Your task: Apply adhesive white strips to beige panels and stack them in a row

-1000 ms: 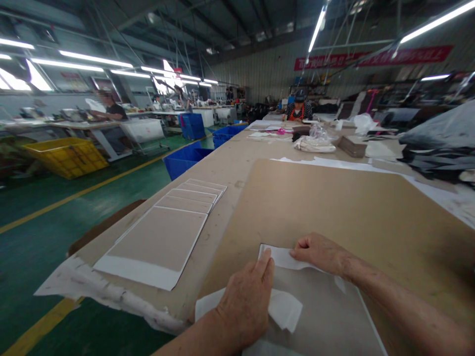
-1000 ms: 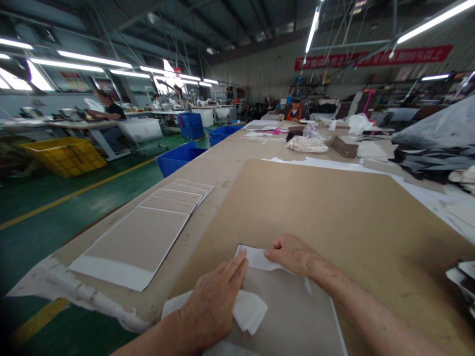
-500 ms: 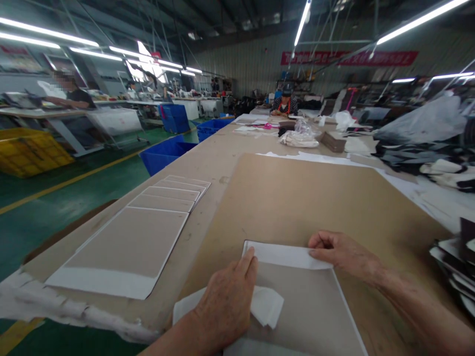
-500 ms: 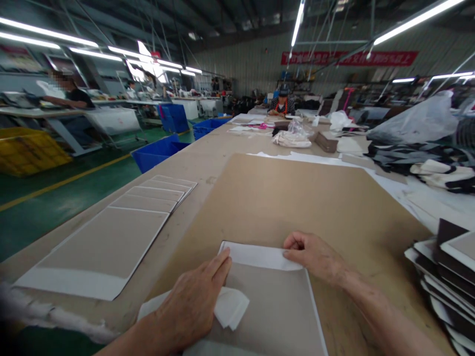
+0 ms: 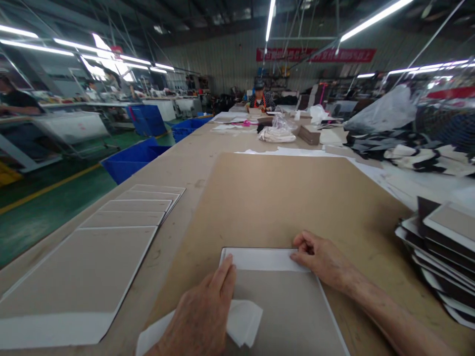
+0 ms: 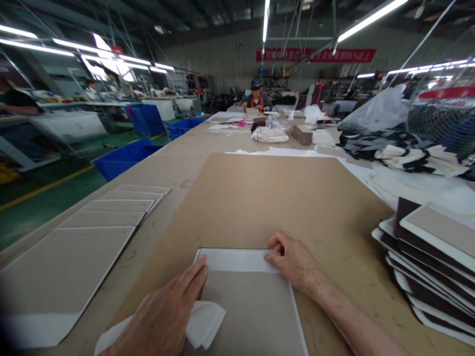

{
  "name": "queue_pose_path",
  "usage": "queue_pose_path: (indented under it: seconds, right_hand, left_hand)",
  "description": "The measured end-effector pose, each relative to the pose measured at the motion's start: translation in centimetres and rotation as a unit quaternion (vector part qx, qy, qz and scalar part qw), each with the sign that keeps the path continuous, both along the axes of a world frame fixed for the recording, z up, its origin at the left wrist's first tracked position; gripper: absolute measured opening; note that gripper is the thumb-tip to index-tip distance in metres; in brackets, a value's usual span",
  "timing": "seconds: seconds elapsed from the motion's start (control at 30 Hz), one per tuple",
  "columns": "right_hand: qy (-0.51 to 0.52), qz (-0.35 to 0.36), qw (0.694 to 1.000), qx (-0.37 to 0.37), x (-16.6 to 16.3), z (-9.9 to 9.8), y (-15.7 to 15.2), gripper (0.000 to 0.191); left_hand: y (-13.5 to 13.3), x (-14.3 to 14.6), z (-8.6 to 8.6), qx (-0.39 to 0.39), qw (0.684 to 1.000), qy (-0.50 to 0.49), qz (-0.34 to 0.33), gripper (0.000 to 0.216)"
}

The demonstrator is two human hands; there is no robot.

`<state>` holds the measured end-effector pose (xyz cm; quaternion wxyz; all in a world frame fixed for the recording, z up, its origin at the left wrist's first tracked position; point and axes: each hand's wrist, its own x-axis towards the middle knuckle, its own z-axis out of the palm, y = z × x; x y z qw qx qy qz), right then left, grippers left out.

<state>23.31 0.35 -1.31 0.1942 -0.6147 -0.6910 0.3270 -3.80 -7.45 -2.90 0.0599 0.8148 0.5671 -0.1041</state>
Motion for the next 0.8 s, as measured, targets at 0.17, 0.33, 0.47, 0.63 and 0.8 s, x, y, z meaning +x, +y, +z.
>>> queue_pose_path:
  seconds: [0.17, 0.33, 0.47, 0.63, 0.8]
  right_hand:
    - [-0.014, 0.004, 1.000, 0.004, 0.3, -0.1, 0.4, 0.016]
    - [-0.153, -0.013, 0.982, 0.111, -0.4, 0.5, -0.6, 0.015]
    - [-0.189, 0.168, 0.944, 0.210, -3.5, 0.5, -3.3, 0.039]
    - [-0.162, 0.283, 0.938, 0.115, -5.1, 0.2, -5.4, 0.080]
    - [-0.247, 0.156, 0.954, 0.064, -1.6, -0.3, -6.5, 0.090]
  left_hand:
    - [0.0, -0.1, -0.3, 0.015, 1.000, 0.007, -0.011, 0.075]
    - [0.0, 0.2, 0.2, 0.017, 1.000, 0.015, -0.006, 0.077]
    - [0.1, 0.3, 0.2, 0.033, 0.999, 0.020, -0.014, 0.074]
    - [0.3, 0.1, -0.4, 0.034, 0.998, 0.038, -0.022, 0.068]
    - [0.2, -0.3, -0.8, 0.035, 0.999, 0.019, -0.013, 0.066]
